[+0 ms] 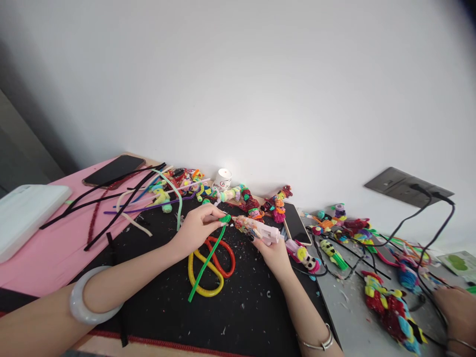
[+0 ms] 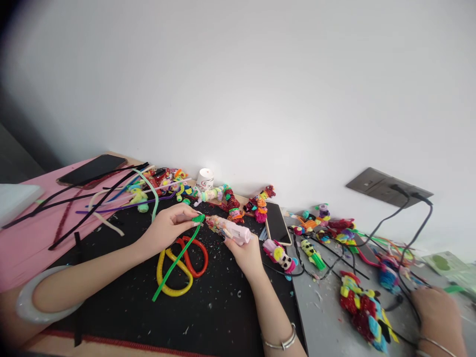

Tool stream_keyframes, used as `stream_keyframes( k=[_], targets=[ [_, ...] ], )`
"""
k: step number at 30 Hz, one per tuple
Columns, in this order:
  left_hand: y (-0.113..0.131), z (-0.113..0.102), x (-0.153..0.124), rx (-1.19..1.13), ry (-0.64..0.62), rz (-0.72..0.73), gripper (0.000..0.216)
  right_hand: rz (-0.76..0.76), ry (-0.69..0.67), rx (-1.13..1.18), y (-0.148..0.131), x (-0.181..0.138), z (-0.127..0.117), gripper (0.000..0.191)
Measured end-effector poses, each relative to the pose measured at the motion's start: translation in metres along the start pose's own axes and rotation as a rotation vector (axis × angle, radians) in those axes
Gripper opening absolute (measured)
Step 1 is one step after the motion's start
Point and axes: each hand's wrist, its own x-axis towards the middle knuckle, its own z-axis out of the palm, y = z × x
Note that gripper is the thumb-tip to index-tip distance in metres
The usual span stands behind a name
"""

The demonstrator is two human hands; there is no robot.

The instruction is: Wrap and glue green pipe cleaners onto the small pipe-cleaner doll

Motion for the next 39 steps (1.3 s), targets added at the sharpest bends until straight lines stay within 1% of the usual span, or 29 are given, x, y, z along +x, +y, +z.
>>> stream_keyframes(
  k=[5,8,14,20,23,25,27,31,33,36,39],
  targets=[
    [0.003,-0.001,0.000,0.080,-0.009,0.082,0.001,-0.009,0.000,-0.003,-0.001,0.000,0.000,0.030],
    [0.005,-0.002,0.000,0.137,-0.018,0.110,0.004,-0.003,0.004,0.002,-0.001,0.001,0.000,0.030],
    [0.007,-0.003,-0.002,0.156,-0.027,0.102,0.007,0.011,0.001,0.003,0.000,0.001,0.000,0.030],
    [0.009,-0.003,-0.002,0.192,-0.046,0.125,0.010,0.009,0.001,0.008,0.002,0.000,0.000,0.030],
    [0.008,-0.003,-0.002,0.183,-0.043,0.109,0.009,0.007,0.017,0.008,0.000,0.001,0.000,0.030],
    [0.009,-0.003,-0.002,0.143,-0.043,0.078,0.006,0.012,0.033,0.009,-0.002,0.002,0.000,0.030],
    [0.010,-0.002,-0.001,0.058,-0.039,0.013,0.001,0.031,0.054,0.016,-0.004,0.002,0.000,0.031],
    [0.014,-0.001,0.001,-0.171,-0.006,-0.240,0.015,0.039,0.110,0.009,-0.005,0.002,-0.001,0.031],
    [0.015,-0.002,0.002,-0.318,0.035,-0.334,0.019,0.022,0.131,-0.034,-0.005,0.002,-0.001,0.031],
    [0.016,-0.004,0.004,-0.498,0.096,-0.399,0.020,-0.031,0.101,-0.129,-0.007,0.001,-0.004,0.030],
    [0.014,-0.005,0.006,-0.574,0.127,-0.445,0.019,-0.100,0.015,-0.284,-0.011,-0.001,-0.005,0.031]
  ],
)
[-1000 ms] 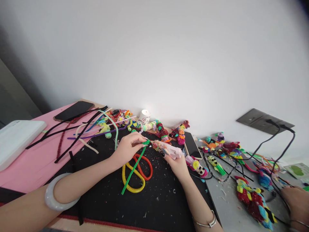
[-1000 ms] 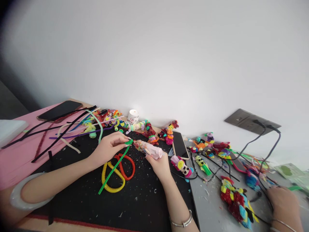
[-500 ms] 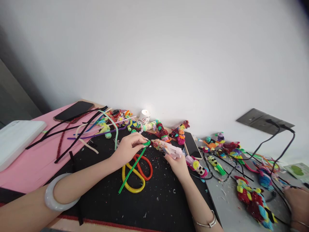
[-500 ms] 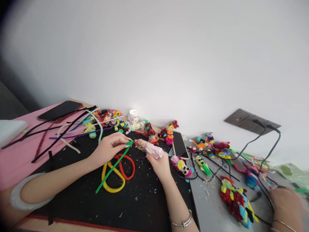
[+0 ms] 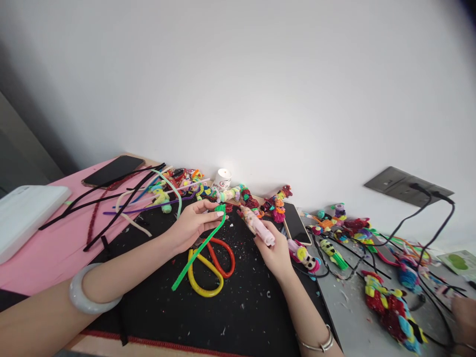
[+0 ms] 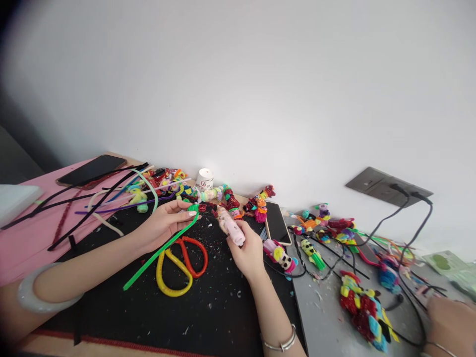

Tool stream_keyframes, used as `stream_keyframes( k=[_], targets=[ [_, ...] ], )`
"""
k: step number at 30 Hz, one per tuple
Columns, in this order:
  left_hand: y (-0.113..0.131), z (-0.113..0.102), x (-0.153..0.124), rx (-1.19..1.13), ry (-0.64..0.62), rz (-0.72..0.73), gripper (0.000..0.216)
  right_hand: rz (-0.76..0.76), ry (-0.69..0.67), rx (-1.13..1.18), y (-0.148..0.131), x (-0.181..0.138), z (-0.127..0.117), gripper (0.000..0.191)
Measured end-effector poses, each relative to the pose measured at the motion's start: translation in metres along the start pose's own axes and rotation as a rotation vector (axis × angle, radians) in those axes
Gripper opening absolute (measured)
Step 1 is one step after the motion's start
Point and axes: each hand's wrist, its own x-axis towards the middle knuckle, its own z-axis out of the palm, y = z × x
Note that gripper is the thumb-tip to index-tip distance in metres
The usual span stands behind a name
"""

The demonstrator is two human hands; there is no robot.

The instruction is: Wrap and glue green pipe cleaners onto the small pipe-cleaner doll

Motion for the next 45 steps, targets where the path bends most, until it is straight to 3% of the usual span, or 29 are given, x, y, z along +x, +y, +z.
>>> stream_keyframes(
  k=[4,9,15,18,22,28,39,45],
  targets=[
    [-0.001,-0.002,0.004,-0.051,0.014,-0.026,0.017,-0.088,-0.086,-0.234,-0.003,-0.001,0.001,0.047],
    [-0.001,-0.002,0.004,-0.073,0.018,-0.018,0.015,-0.084,-0.122,-0.415,-0.007,-0.003,0.002,0.060],
    [-0.003,0.006,-0.006,0.068,0.014,0.016,0.019,-0.302,0.031,-0.233,-0.024,-0.009,0.009,0.047],
    [-0.010,0.010,-0.012,0.168,-0.039,0.008,0.022,-0.433,-0.009,-0.162,-0.034,-0.015,0.022,0.043],
    [-0.017,0.011,-0.015,0.336,-0.109,0.037,0.020,-0.525,-0.002,-0.122,-0.039,-0.019,0.035,0.014],
    [-0.018,0.009,-0.013,0.411,-0.157,0.049,0.018,-0.395,0.117,0.031,-0.039,-0.020,0.030,0.010],
    [-0.016,0.009,-0.014,0.522,-0.219,0.130,0.014,-0.182,0.196,0.158,-0.031,-0.022,0.030,0.014],
    [-0.014,0.011,-0.017,0.635,-0.273,0.194,0.012,-0.032,0.226,0.382,-0.030,-0.021,0.033,0.015]
  ],
)
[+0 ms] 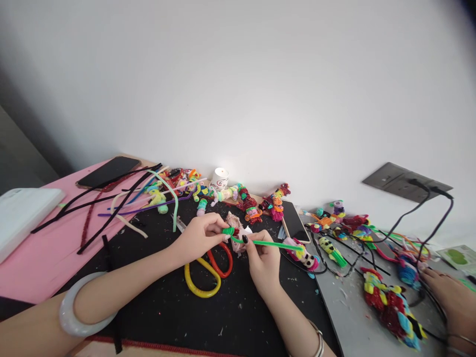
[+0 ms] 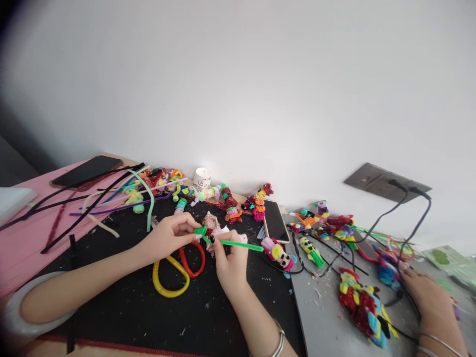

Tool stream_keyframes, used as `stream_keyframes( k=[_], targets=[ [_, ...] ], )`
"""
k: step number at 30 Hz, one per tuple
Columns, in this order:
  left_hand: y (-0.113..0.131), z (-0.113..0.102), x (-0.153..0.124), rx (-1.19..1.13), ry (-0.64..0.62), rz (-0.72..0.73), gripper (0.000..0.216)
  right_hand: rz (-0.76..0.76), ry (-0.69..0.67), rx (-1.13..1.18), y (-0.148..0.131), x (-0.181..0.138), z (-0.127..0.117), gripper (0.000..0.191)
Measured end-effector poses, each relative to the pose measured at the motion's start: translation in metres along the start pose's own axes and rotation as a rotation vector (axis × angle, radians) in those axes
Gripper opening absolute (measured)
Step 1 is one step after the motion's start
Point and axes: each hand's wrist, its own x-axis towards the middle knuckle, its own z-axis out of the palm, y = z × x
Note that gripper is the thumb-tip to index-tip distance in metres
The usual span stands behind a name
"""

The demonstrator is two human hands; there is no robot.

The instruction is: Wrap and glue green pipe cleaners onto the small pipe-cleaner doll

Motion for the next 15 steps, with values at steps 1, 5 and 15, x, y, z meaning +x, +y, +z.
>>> stream_keyframes(
  k=[1,5,15],
  targets=[
    [0.0008,-0.0001,-0.0005,0.027,-0.004,0.009,0.012,0.036,0.007,0.044,0.0002,0.0006,0.0003,0.016],
    [0.0005,-0.0012,-0.0014,0.147,-0.015,0.113,0.011,0.143,0.025,0.166,0.0006,0.0037,0.0002,0.020],
    [-0.0069,-0.0030,0.0023,0.117,-0.078,0.207,0.005,0.209,0.034,0.264,0.0018,0.0060,0.0012,0.024]
  ],
)
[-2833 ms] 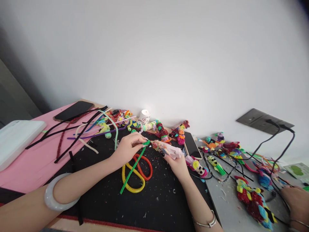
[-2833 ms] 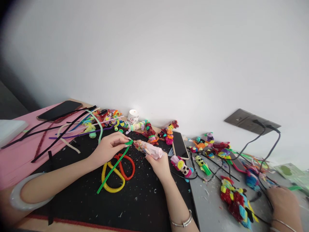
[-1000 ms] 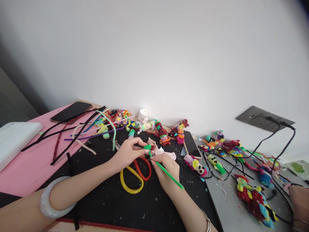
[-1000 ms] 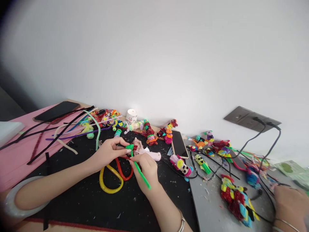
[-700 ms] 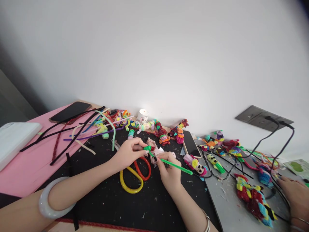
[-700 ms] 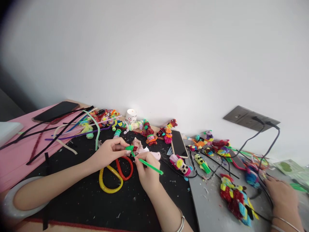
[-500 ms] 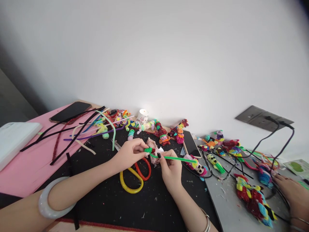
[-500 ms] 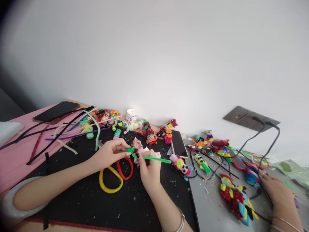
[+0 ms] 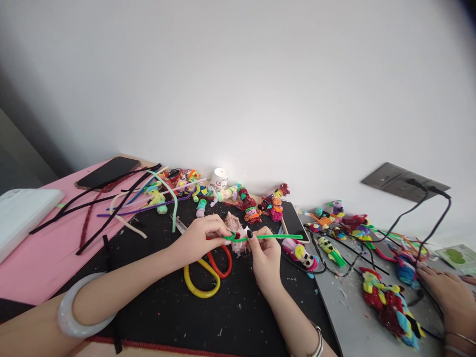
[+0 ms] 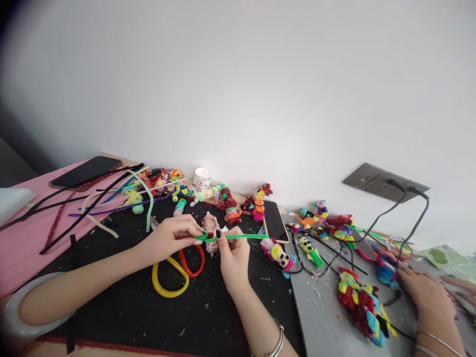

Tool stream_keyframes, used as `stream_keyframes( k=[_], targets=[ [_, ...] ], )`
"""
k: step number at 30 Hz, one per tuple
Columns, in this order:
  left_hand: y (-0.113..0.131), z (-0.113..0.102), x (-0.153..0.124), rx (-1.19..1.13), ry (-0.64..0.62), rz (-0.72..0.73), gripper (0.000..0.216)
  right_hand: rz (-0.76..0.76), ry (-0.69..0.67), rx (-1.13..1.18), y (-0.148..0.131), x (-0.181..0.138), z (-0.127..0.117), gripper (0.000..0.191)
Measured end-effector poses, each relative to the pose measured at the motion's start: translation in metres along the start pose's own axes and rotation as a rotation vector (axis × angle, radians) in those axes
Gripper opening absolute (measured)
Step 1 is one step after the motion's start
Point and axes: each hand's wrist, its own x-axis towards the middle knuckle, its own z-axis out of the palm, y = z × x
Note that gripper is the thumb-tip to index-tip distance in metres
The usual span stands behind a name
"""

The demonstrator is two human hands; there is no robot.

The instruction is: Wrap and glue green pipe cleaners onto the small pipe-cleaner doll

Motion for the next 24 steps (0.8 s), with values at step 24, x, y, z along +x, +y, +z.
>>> stream_keyframes(
  k=[24],
  targets=[
    [0.012,-0.002,-0.003,0.305,0.013,0.208,0.008,0.036,0.001,0.007,-0.004,0.002,0.002,0.023]
  ],
)
